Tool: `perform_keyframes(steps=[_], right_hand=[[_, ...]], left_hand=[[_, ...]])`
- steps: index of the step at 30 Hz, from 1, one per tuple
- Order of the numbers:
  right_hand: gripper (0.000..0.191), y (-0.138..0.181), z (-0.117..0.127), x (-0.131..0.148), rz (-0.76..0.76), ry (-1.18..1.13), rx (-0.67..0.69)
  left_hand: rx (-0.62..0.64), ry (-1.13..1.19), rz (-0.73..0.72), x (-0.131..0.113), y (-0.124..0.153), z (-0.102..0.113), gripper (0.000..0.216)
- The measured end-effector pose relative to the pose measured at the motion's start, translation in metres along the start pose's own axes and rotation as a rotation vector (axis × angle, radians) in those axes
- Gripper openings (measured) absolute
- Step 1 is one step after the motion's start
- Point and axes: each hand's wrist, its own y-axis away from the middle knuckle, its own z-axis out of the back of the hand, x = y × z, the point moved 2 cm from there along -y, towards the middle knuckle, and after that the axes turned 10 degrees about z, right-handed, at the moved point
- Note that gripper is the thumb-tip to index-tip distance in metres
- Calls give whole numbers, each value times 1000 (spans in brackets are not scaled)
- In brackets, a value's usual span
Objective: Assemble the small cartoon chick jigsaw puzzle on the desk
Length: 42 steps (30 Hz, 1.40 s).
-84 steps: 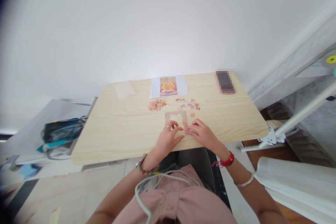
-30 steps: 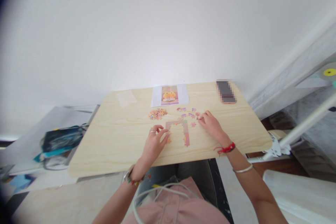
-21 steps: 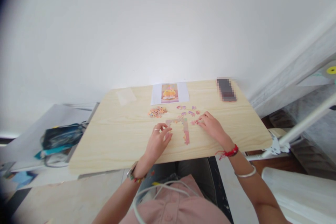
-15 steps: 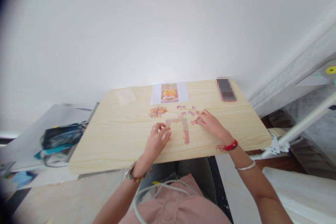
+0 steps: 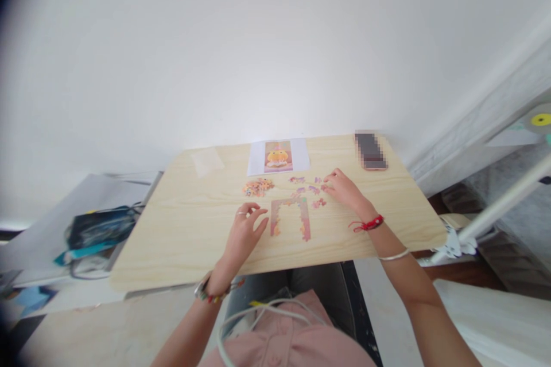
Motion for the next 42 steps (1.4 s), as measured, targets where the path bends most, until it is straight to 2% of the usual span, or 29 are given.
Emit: perform_keyframes(steps=[5,12,19,23,26,28,31,33,37,42], right_hand=[[9,-5,-5,-7,-9,-12,61],[13,5,-3,-2,15,30,19],[11,13,-6,1,-8,74,63],[12,13,0,5,-16,136,61],[11,13,7,32,35,137,15],[12,14,5,62,150,89,30],[13,15,-12,112,350,150,126],[16,16,-27,135,413,230,159],[16,16,-52,151,444,292,182],[16,17,-61,149,444,284,155]], left_hand=[[-10,-6,12,5,2,0,14],[-2,7,9,4,4,2,14],[20,8,16,3,7,1,15],[28,15,22,4,8,3,14],[29,37,12,2,9,6,16],[49,58,-19,-1,12,8,17],[105,93,-76,-5,21,8,20],[140,102,-89,-7,28,6,22],[167,80,-69,-5,39,-1,15],[145,62,-33,-4,44,-6,11]])
